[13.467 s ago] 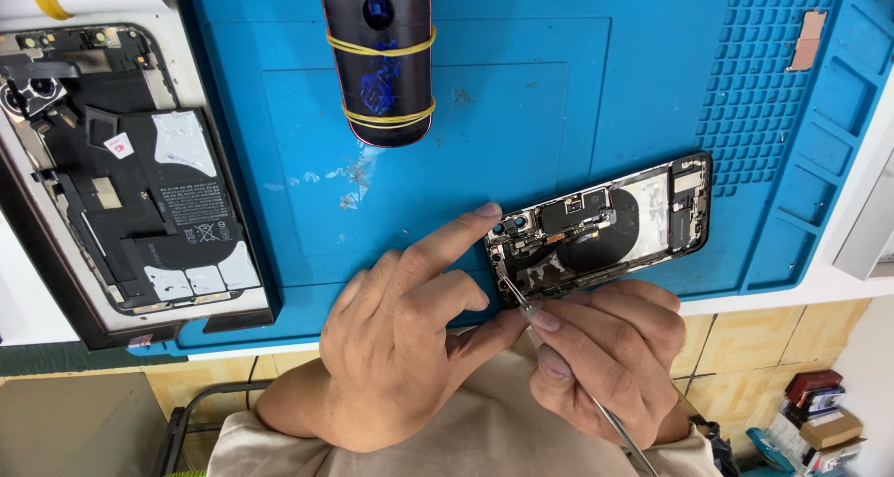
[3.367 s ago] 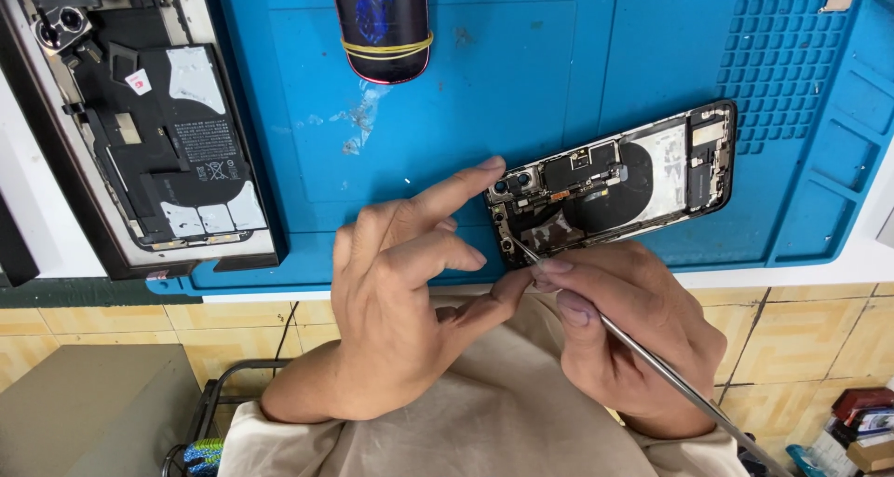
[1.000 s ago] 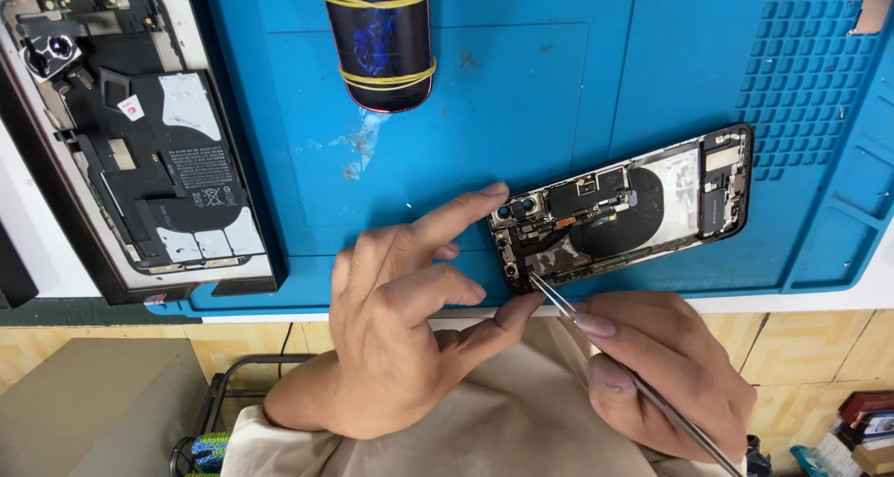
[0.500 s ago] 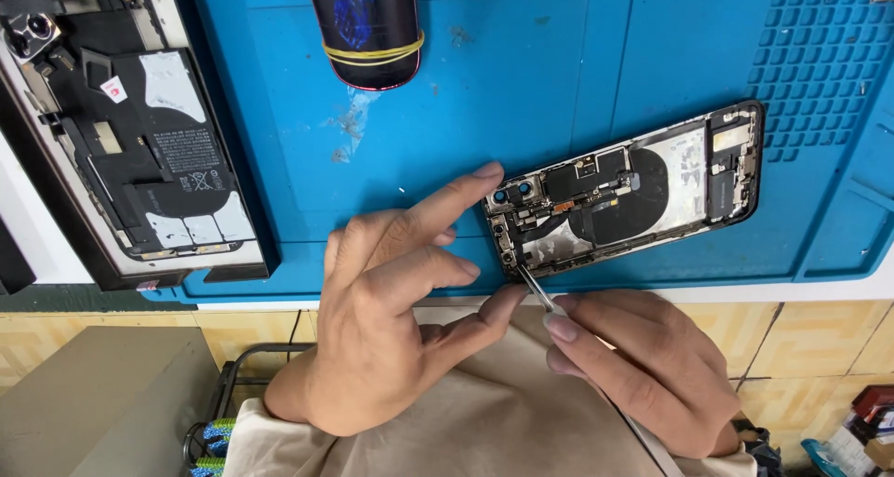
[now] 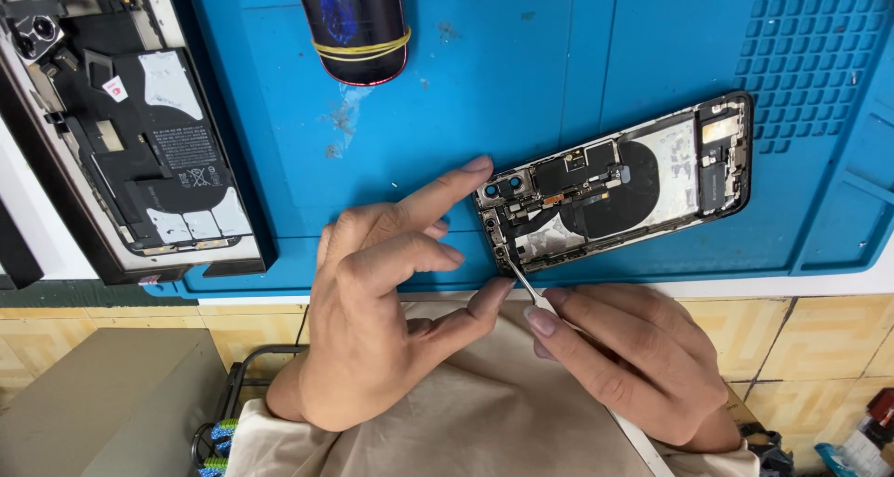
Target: Repairing internal components of a smartphone using precision tools like tweezers and a screwdriver
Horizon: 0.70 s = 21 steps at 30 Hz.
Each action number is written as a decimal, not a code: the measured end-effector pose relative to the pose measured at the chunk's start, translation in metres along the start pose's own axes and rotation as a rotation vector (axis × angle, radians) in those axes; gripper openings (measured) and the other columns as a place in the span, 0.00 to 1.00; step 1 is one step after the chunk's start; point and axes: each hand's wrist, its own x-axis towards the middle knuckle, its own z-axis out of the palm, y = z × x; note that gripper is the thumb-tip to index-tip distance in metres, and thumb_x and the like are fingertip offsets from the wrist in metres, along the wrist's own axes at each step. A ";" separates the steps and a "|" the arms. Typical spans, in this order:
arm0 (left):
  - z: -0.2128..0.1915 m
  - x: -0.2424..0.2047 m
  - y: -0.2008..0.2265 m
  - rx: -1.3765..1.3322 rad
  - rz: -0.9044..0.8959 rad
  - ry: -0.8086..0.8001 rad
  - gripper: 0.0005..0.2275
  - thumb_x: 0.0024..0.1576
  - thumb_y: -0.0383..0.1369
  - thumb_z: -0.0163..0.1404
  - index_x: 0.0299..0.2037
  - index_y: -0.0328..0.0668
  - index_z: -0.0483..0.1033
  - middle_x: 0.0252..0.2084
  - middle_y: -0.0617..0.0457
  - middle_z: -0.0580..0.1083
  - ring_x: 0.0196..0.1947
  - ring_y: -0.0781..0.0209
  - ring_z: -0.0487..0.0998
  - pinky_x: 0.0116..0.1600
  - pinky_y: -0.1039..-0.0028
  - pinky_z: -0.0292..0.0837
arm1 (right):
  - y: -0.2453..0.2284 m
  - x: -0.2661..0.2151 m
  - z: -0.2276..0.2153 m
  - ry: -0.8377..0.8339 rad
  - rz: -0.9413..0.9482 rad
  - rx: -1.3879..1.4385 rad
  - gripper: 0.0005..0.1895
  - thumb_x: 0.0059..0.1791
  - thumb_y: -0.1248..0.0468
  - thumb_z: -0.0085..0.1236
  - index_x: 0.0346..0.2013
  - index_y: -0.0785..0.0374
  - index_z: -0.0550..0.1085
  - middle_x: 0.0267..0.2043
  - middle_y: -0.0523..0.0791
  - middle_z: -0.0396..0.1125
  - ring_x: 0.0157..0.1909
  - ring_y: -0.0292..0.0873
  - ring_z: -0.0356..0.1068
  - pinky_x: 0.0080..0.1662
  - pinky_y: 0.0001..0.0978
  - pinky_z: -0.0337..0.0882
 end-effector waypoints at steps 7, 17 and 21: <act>0.005 -0.002 -0.002 0.004 0.055 0.056 0.21 0.63 0.37 0.74 0.42 0.52 0.67 0.73 0.50 0.80 0.52 0.56 0.81 0.61 0.61 0.65 | -0.012 -0.013 0.028 0.837 0.196 0.229 0.27 0.72 0.49 0.42 0.31 0.55 0.62 0.31 0.47 0.60 0.28 0.43 0.66 0.33 0.32 0.82; 0.002 -0.013 -0.008 0.056 0.010 0.048 0.15 0.68 0.43 0.68 0.42 0.55 0.72 0.76 0.67 0.77 0.53 0.57 0.77 0.57 0.63 0.65 | -0.029 0.039 0.003 0.101 0.305 -0.099 0.07 0.58 0.75 0.74 0.48 0.71 0.83 0.45 0.57 0.73 0.41 0.49 0.74 0.45 0.38 0.71; 0.000 -0.015 -0.014 0.013 0.148 0.090 0.21 0.73 0.35 0.71 0.57 0.50 0.64 0.77 0.56 0.78 0.56 0.52 0.80 0.59 0.59 0.67 | -0.030 0.038 -0.001 -0.050 0.257 -0.336 0.07 0.62 0.67 0.77 0.47 0.65 0.83 0.49 0.49 0.79 0.43 0.44 0.78 0.39 0.34 0.70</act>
